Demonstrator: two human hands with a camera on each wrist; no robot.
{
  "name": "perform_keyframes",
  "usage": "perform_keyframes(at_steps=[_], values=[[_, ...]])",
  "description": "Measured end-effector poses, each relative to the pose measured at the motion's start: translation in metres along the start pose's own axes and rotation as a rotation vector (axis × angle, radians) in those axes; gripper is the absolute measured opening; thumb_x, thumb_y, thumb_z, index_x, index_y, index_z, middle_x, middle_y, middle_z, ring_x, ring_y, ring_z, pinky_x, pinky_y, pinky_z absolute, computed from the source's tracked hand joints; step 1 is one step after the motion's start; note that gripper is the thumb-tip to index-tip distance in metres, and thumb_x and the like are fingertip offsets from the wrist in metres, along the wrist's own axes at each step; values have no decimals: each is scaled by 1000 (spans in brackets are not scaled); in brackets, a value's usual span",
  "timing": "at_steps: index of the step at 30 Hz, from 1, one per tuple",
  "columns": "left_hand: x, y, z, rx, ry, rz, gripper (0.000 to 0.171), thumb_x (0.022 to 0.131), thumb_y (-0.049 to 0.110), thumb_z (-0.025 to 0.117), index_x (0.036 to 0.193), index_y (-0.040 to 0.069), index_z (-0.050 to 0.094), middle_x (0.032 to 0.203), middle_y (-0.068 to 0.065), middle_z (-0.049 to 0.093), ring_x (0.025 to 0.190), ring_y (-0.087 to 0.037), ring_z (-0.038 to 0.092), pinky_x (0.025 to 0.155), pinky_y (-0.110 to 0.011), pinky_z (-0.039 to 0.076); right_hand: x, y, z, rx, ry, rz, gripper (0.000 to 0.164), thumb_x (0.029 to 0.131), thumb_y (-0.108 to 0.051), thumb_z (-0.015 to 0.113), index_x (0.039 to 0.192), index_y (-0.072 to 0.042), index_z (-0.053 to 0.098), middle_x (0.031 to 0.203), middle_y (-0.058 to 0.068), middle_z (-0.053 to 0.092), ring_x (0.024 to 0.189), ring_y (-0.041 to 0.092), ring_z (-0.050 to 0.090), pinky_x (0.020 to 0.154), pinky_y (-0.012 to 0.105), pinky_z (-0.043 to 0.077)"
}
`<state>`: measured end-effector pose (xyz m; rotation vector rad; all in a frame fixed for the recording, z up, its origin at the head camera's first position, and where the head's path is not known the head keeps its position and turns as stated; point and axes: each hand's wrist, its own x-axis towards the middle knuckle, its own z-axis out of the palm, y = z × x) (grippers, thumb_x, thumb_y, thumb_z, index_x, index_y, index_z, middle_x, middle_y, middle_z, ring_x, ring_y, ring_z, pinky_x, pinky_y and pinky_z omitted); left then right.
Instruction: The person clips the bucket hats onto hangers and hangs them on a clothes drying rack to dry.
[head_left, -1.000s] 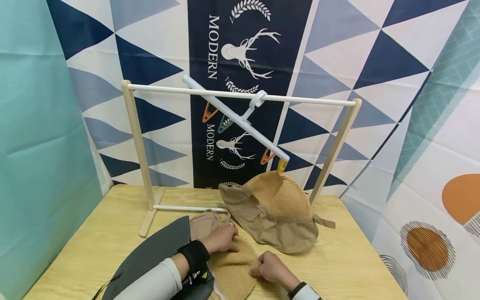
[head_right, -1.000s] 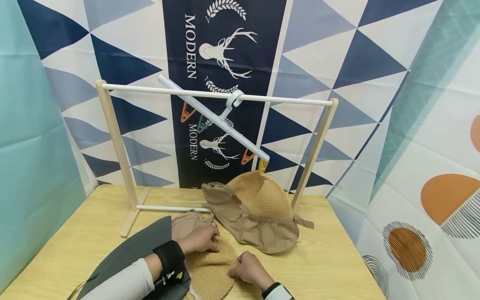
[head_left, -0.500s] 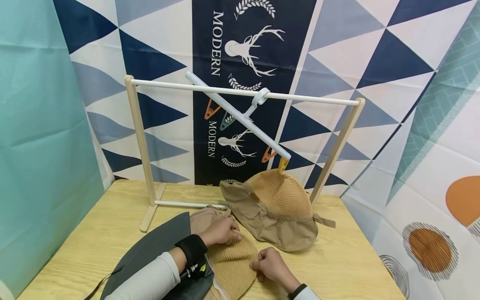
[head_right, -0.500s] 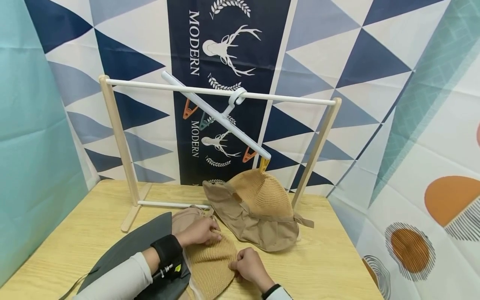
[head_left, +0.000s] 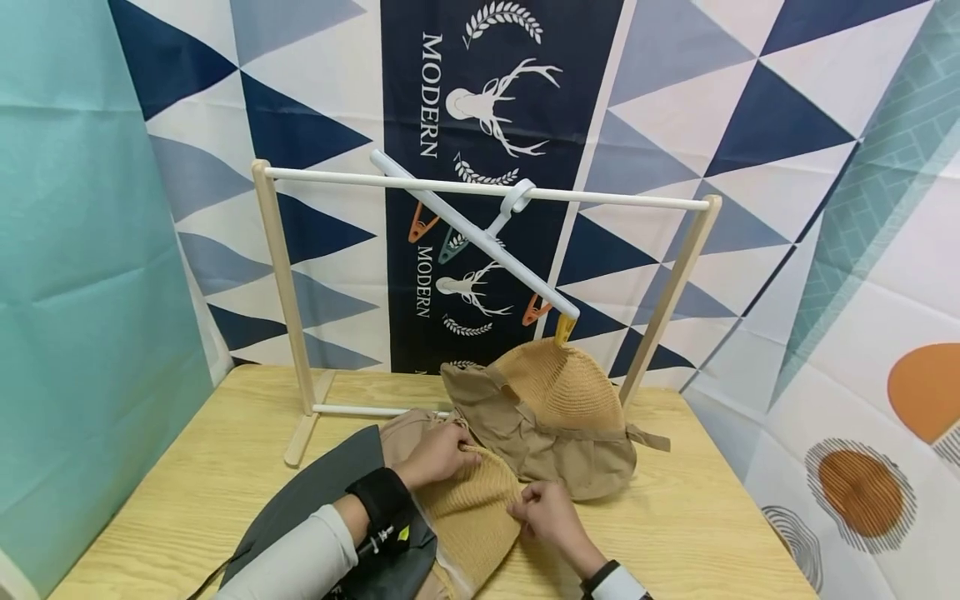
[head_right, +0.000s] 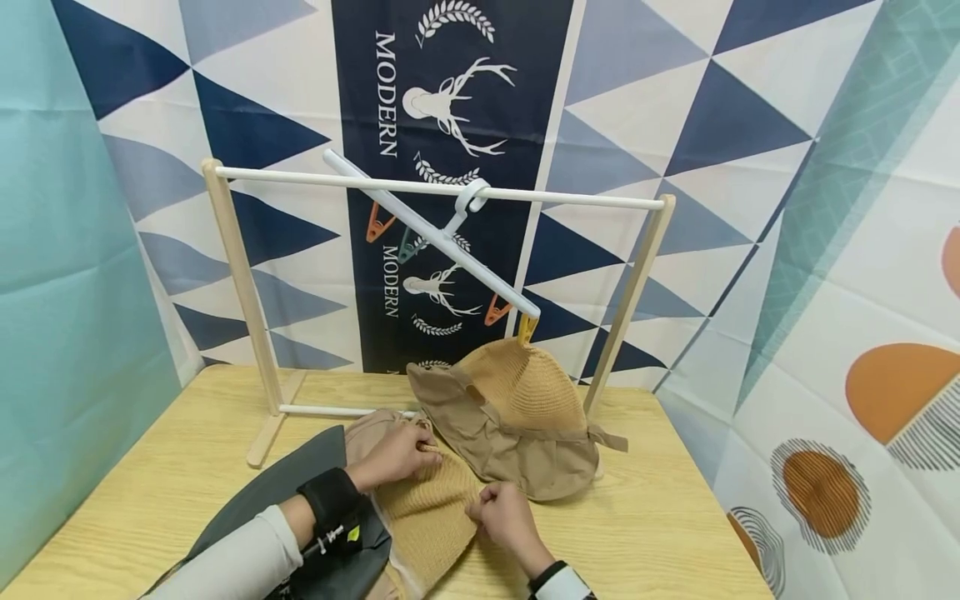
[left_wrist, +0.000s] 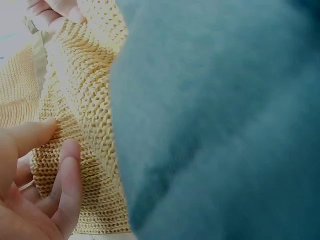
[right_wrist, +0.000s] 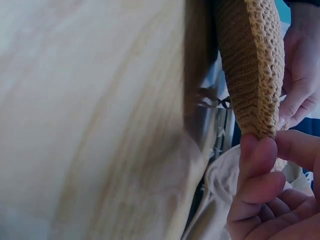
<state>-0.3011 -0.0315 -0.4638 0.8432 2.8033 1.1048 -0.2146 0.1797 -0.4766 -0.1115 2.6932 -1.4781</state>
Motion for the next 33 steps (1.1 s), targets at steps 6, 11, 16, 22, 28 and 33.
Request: perform_keyframes(at_steps=[6,11,16,22,28,33], values=[[0,2,-2,-77,13,-21,10,90,22,70,94,13,73,86,-2,66,54,-4,51,54,-21,41,1,-6,-1,21,69,9,12,79,-4,73,74,2,65,57,1,58,44,9,51,44,21,41],[-1,4,-2,-129,30,-50,13,91,19,69,100,11,73,95,-6,68,55,-5,55,52,-22,45,3,-9,-1,50,89,1,11,78,-3,73,75,3,64,59,0,57,46,9,51,44,20,41],[4,7,-7,-110,76,-32,13,90,23,71,96,11,73,87,-2,68,53,-3,53,54,-21,44,7,-16,-7,62,112,2,11,80,-3,73,75,3,65,60,0,57,47,10,50,44,20,41],[8,12,-14,8,145,10,19,89,27,71,101,14,75,94,-1,72,71,-11,62,67,-25,48,14,-25,-11,52,159,-4,11,80,-2,73,74,3,65,60,1,57,48,11,49,45,21,41],[11,15,-18,29,147,13,16,90,28,70,97,14,74,86,0,67,71,-10,57,64,-24,45,19,-31,-14,75,183,-7,8,80,-1,72,76,3,66,60,1,57,47,12,50,44,22,41],[10,17,-20,-3,122,-17,13,92,26,68,93,13,70,81,-1,62,58,-4,52,55,-20,42,21,-35,-17,63,189,-15,7,81,-1,72,77,3,67,61,2,59,48,13,51,45,22,42]])
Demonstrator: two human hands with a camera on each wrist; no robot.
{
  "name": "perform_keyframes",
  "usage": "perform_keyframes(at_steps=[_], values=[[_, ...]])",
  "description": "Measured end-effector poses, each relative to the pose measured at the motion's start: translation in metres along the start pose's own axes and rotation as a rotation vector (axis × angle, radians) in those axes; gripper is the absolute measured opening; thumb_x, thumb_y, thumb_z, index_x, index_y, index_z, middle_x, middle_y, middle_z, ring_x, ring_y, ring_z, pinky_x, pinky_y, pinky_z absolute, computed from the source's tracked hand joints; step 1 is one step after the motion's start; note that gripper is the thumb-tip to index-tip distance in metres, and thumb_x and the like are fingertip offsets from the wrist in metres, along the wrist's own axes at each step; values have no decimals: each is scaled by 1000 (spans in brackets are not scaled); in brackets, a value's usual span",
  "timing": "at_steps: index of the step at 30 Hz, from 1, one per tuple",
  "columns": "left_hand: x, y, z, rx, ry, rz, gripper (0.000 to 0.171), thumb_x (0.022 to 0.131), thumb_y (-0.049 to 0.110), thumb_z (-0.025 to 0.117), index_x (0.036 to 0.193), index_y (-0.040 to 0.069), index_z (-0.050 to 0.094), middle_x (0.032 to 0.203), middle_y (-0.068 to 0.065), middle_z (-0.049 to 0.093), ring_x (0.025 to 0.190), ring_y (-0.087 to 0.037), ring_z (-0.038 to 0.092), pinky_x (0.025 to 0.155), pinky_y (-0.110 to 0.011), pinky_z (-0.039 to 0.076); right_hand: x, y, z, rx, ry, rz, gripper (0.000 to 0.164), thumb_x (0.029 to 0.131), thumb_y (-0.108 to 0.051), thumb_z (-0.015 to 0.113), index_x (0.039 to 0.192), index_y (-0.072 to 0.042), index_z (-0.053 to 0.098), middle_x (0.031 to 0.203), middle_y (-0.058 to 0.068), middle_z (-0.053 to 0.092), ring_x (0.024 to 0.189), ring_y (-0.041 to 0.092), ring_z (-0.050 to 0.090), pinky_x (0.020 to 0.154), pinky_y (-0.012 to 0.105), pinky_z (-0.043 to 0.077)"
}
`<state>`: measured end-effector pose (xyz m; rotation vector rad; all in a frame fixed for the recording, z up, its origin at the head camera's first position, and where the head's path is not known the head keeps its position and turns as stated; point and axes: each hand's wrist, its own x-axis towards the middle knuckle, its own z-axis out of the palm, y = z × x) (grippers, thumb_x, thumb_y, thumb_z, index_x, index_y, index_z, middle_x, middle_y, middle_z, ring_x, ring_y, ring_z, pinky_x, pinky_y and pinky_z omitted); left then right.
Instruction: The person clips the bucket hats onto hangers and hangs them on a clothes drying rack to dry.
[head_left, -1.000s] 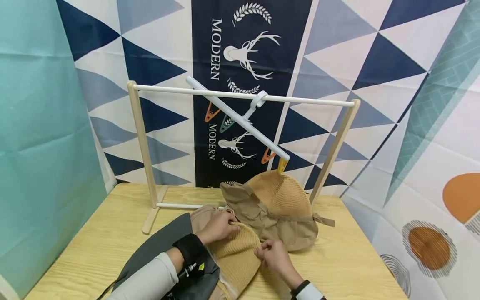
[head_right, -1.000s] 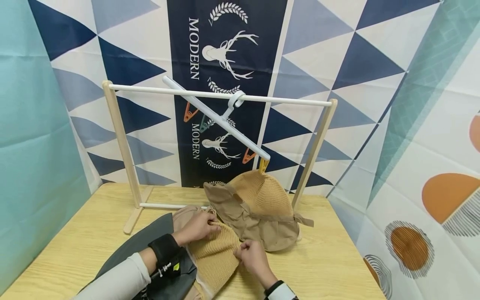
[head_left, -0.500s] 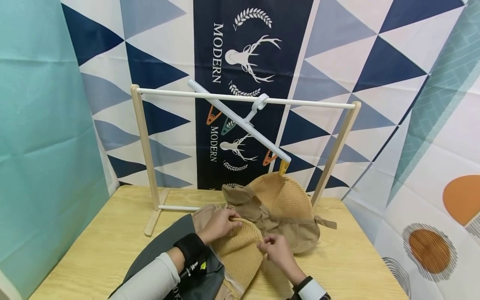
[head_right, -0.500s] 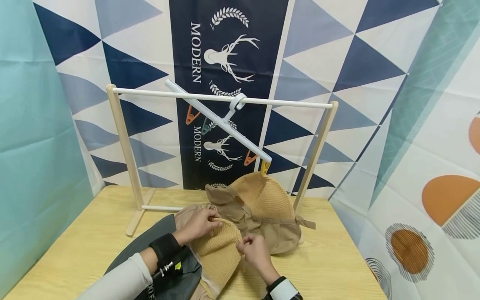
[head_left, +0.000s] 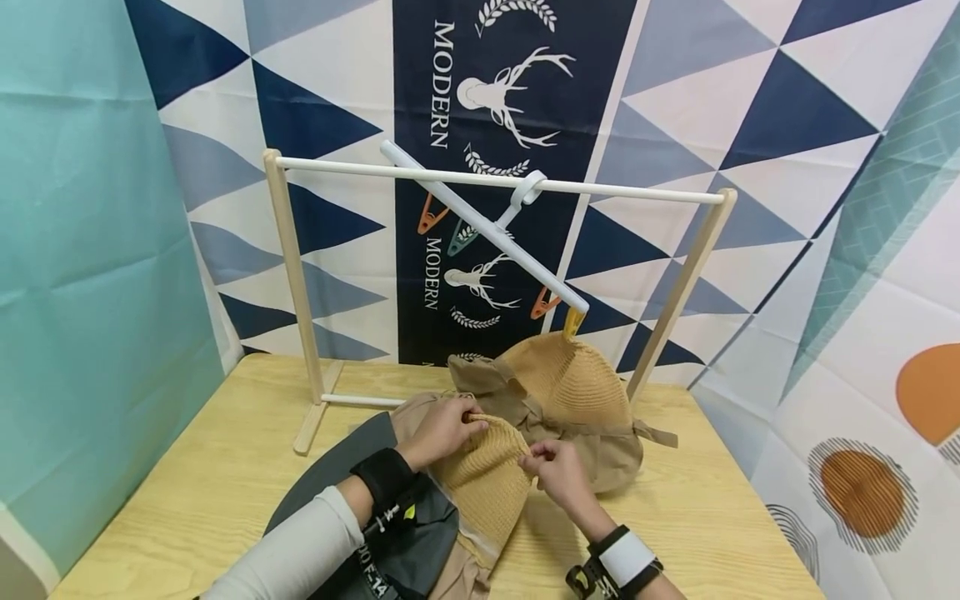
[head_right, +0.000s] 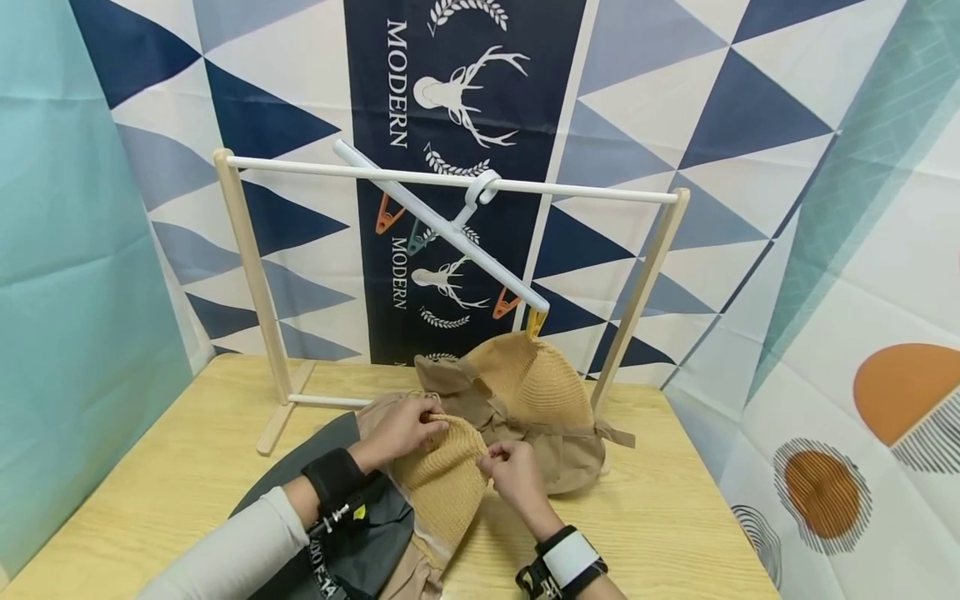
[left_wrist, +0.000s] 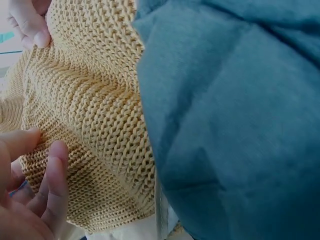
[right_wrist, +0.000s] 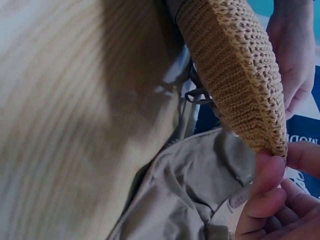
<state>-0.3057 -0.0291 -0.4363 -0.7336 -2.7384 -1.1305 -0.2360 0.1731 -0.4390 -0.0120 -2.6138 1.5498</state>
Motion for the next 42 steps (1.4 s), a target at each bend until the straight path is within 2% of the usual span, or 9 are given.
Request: perform_keyframes(at_steps=[4,8,14,19,22,26,31,42], values=[[0,2,-1,12,-2,4,19,92,27,68,104,12,71,92,-3,67,72,-9,58,63,-23,44,2,-3,-4,-31,7,-11,8,82,-4,73,78,1,68,64,3,62,50,13,53,46,22,44],[1,2,1,29,18,28,25,90,29,69,109,14,73,95,-2,68,80,-12,56,67,-24,43,4,-5,-5,-51,0,-42,7,82,-5,74,78,0,70,65,4,64,50,11,53,47,23,45],[1,1,1,45,33,30,19,89,33,71,93,14,70,82,1,60,69,-9,47,62,-22,37,8,-10,-6,-67,-33,-91,5,83,-5,73,79,-2,71,67,4,65,52,9,54,49,22,46],[0,1,-1,22,15,36,18,91,32,68,96,15,70,88,0,64,74,-10,52,65,-24,40,11,-13,-8,-62,-49,-90,5,85,-5,72,81,-2,72,69,5,67,55,11,56,51,23,50],[1,0,-2,10,26,52,16,92,31,67,97,17,72,91,1,67,79,-11,55,68,-24,42,12,-15,-10,-89,-41,-86,5,85,-7,72,81,-3,73,68,4,68,54,10,56,50,23,48],[2,0,-3,-1,48,63,14,92,30,67,93,17,72,86,1,65,73,-9,54,65,-23,42,13,-16,-13,-132,-29,-95,6,84,-9,74,82,-4,73,64,3,66,51,8,53,47,23,43],[3,3,-6,-20,49,45,15,93,29,66,94,16,72,83,1,65,59,-2,52,58,-20,43,16,-18,-15,-126,-35,-84,7,84,-10,74,83,-3,73,65,4,66,50,9,54,47,23,43],[6,11,-8,-60,44,-15,16,94,30,65,94,16,72,78,3,63,58,-4,52,56,-21,43,17,-18,-16,-132,-16,-87,8,83,-11,74,81,-3,72,65,4,64,48,8,52,47,23,43]])
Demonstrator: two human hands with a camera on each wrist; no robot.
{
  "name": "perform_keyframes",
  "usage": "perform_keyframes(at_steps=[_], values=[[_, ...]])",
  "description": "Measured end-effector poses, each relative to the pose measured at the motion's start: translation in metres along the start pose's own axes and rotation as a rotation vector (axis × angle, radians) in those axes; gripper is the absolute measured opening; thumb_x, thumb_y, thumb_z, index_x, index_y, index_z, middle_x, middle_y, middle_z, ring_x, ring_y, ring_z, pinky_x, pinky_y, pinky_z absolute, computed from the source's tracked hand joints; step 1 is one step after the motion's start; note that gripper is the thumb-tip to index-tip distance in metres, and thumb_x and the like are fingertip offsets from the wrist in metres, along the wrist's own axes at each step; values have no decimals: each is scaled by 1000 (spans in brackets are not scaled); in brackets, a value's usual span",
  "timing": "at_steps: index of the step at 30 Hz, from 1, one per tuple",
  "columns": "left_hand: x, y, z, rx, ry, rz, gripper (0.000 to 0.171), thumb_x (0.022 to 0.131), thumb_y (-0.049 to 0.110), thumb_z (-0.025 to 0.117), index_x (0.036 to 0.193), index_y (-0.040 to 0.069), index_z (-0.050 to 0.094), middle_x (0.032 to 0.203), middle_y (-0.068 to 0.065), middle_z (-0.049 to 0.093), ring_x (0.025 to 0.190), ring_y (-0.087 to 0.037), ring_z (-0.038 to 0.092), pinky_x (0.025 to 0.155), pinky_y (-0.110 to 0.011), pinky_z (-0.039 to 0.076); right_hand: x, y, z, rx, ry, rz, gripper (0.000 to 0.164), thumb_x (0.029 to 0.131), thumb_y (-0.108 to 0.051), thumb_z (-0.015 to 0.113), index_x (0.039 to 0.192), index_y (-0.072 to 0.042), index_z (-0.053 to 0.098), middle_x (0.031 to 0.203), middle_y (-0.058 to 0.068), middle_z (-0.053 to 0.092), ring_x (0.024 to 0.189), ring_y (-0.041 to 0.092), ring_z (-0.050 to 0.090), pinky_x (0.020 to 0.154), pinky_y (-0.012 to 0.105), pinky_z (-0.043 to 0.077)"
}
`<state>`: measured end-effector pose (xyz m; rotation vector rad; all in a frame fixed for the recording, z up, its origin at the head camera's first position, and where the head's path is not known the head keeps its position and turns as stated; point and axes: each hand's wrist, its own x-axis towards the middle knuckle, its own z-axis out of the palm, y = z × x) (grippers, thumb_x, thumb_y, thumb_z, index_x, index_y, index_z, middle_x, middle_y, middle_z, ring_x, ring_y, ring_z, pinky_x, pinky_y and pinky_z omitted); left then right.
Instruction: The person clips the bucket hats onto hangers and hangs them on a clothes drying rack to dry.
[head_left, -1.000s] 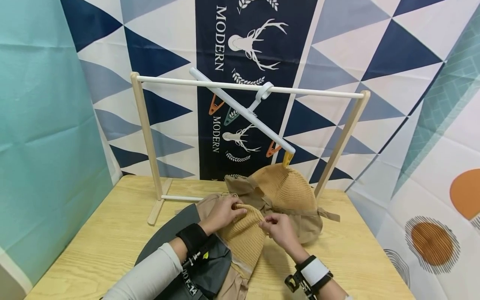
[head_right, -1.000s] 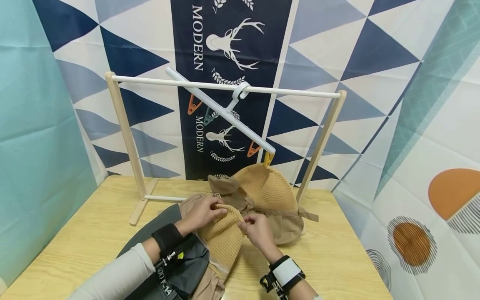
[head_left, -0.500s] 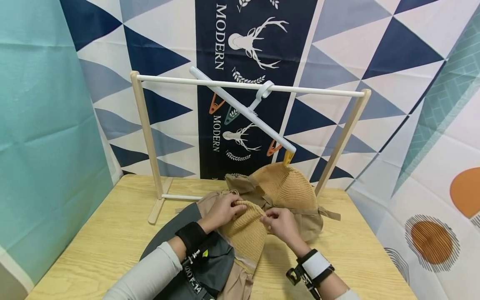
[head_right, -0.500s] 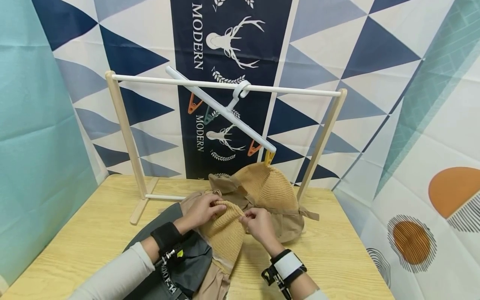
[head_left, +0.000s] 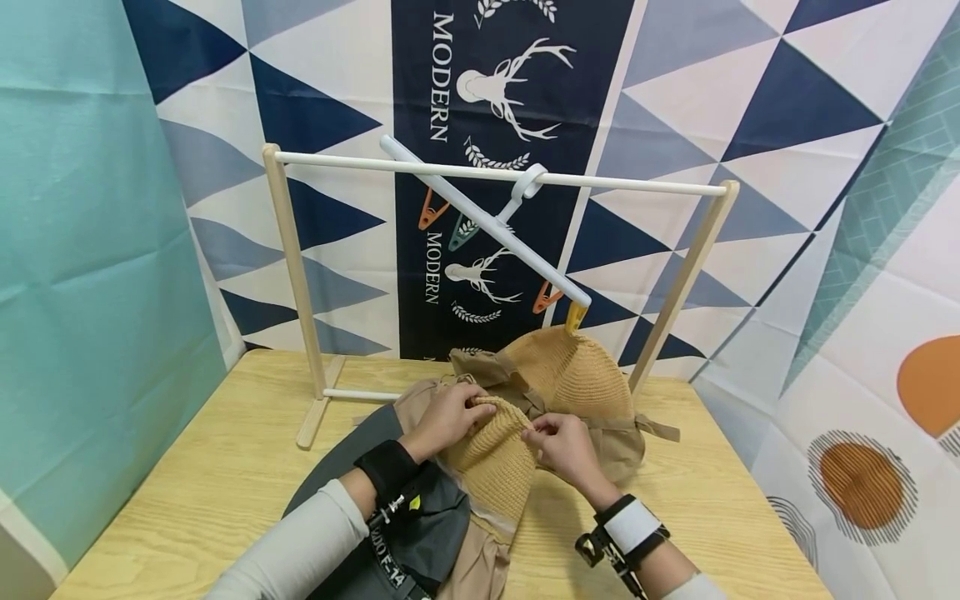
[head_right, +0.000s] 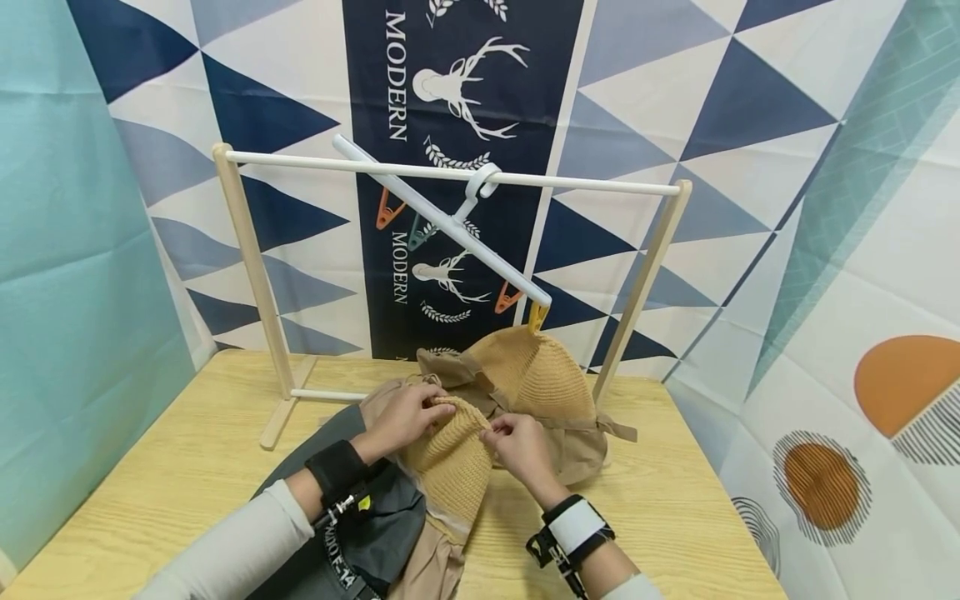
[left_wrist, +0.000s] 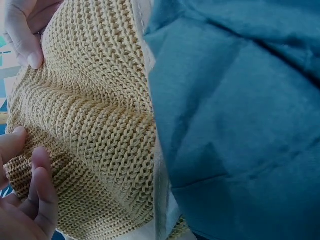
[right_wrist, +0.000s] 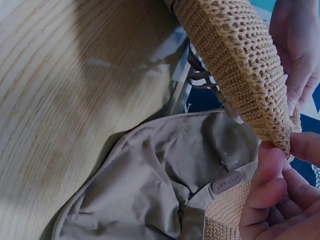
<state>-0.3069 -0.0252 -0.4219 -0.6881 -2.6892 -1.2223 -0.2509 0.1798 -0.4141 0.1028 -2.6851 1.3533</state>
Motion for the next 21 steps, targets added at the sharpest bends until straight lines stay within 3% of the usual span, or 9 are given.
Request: perform_keyframes(at_steps=[5,21], values=[[3,5,-2,18,22,-18,15,93,32,65,94,18,71,76,5,62,60,-4,51,57,-22,42,1,-2,-3,9,3,4,10,84,-12,74,83,-3,73,68,5,64,51,9,52,49,23,43],[11,13,-7,19,61,13,17,94,33,64,91,18,71,80,3,63,66,-8,51,60,-23,41,7,-11,-13,-26,24,-2,13,87,-17,73,89,-4,74,72,6,67,55,12,57,51,23,46]])
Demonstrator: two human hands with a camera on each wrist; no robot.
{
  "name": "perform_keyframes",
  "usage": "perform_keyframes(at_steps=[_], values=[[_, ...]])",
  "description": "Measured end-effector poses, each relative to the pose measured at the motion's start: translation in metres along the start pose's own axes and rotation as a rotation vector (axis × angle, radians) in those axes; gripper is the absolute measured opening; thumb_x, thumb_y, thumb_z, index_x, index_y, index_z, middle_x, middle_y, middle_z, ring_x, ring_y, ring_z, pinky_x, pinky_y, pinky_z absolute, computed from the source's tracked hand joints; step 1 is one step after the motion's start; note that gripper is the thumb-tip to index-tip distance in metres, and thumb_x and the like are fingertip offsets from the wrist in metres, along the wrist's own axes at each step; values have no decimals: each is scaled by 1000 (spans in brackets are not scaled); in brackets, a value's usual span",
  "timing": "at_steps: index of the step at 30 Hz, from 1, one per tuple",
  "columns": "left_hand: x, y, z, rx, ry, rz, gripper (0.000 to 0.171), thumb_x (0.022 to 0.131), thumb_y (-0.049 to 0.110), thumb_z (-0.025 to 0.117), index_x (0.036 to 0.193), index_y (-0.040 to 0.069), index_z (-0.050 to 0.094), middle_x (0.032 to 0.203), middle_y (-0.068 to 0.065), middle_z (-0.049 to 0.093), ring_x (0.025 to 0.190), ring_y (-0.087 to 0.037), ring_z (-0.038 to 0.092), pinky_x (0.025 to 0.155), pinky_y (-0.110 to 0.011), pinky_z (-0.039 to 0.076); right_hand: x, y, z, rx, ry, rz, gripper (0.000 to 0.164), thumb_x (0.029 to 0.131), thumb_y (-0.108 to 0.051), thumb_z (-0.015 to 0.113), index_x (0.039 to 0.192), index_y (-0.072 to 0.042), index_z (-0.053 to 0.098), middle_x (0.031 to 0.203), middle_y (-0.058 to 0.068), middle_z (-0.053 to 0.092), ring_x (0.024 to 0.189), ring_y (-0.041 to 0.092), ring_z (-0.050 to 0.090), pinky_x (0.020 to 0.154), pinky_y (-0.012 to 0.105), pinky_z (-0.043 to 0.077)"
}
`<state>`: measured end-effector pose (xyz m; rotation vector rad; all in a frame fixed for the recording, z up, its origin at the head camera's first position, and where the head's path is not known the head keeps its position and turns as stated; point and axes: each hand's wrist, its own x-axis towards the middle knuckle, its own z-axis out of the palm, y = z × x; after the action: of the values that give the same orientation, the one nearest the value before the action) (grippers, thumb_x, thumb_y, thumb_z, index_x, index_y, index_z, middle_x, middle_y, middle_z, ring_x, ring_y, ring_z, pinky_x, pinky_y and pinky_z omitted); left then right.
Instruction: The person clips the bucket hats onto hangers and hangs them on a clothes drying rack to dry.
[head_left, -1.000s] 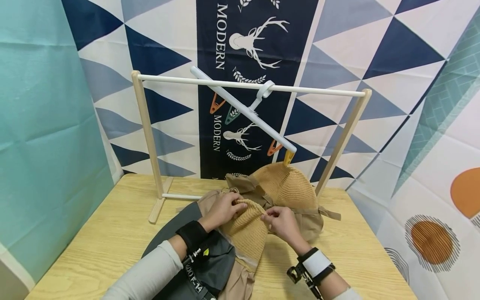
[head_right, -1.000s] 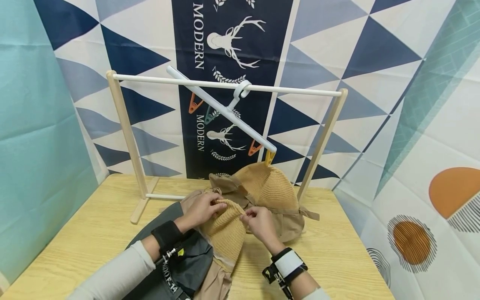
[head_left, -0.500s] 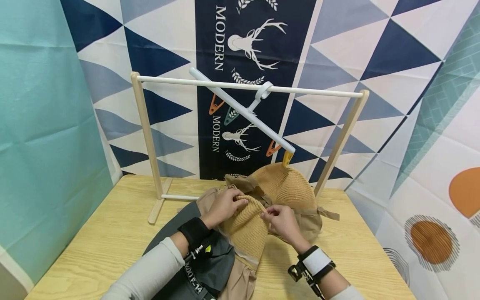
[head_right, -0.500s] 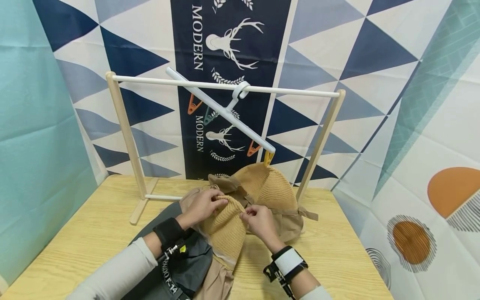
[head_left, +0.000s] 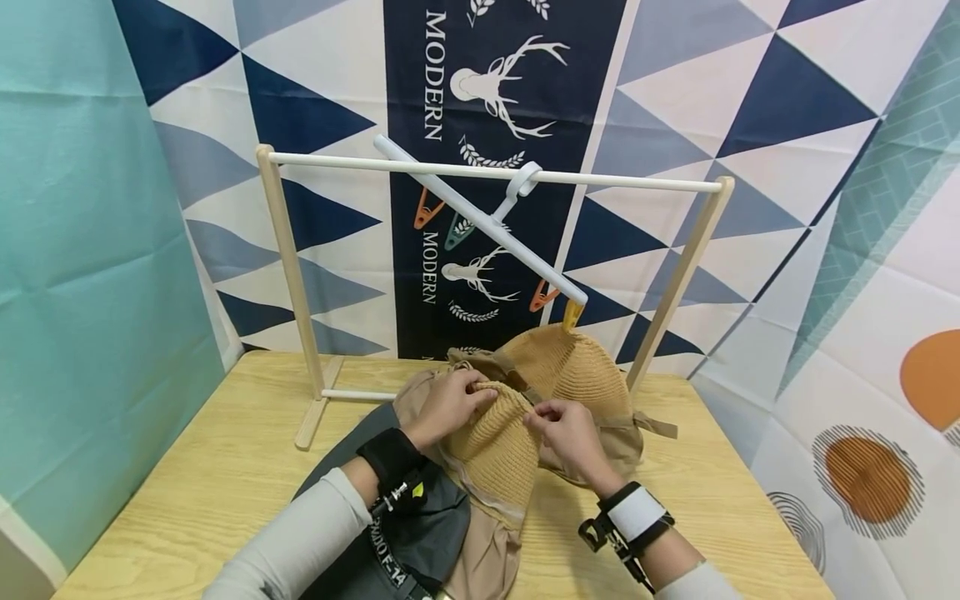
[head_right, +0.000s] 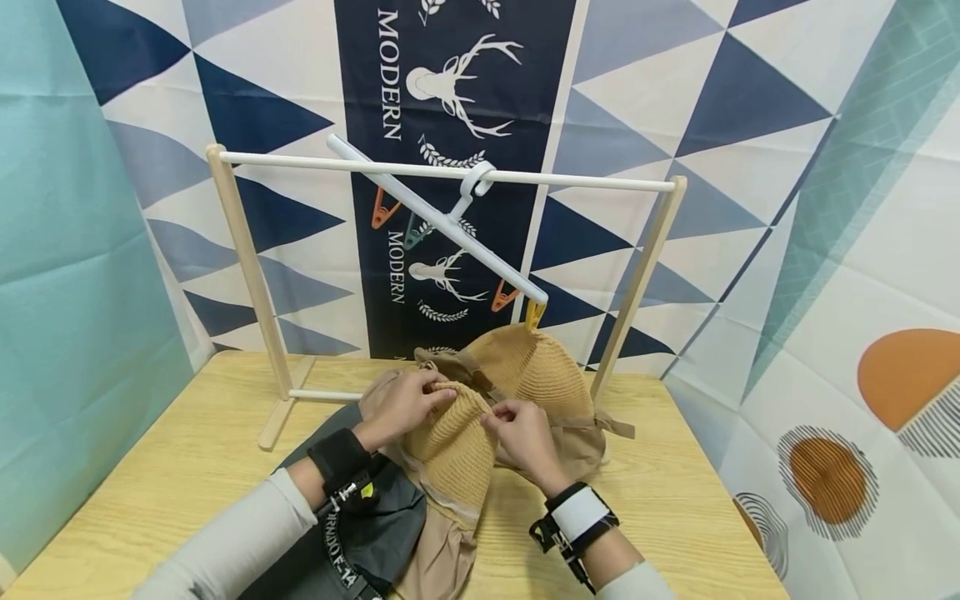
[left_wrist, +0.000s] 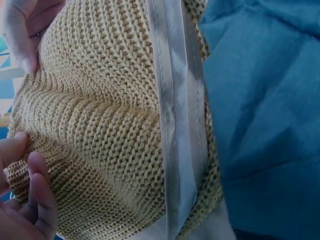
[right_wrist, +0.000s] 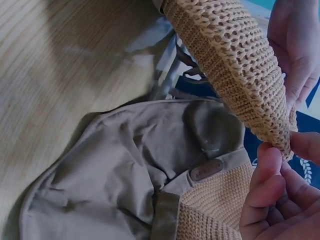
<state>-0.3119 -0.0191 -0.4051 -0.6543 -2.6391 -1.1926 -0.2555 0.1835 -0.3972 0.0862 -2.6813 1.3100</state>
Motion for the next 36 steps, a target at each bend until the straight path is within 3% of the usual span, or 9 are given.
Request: perform_keyframes(at_steps=[8,13,19,26,36], values=[[6,1,-10,0,23,-4,18,93,33,66,94,16,72,80,1,64,62,-8,51,57,-22,41,9,-7,-4,-29,20,-33,17,88,-23,72,89,-6,75,74,6,69,56,13,58,52,22,45],[8,0,-15,-30,51,-23,17,92,31,68,94,14,73,80,1,65,63,-8,51,57,-22,42,14,-13,-5,6,-11,-43,21,90,-26,70,92,-6,75,73,6,68,52,12,57,52,24,47],[8,1,-15,-70,46,-20,16,92,29,68,94,13,73,81,0,66,65,-9,52,59,-23,43,13,-16,-8,9,4,-49,19,90,-24,71,89,-5,75,67,5,65,52,20,59,49,23,44],[10,4,-15,-78,55,7,16,91,29,68,94,14,73,81,-1,67,61,-6,54,56,-22,44,11,-13,-12,-22,20,-33,20,90,-24,70,91,-4,74,71,6,67,49,7,54,51,23,46],[12,3,-20,-83,55,8,16,92,30,67,95,15,74,81,0,67,62,-6,54,57,-22,45,9,-12,-11,-21,48,-49,18,89,-21,72,86,-3,75,72,7,68,53,6,54,51,21,46]])
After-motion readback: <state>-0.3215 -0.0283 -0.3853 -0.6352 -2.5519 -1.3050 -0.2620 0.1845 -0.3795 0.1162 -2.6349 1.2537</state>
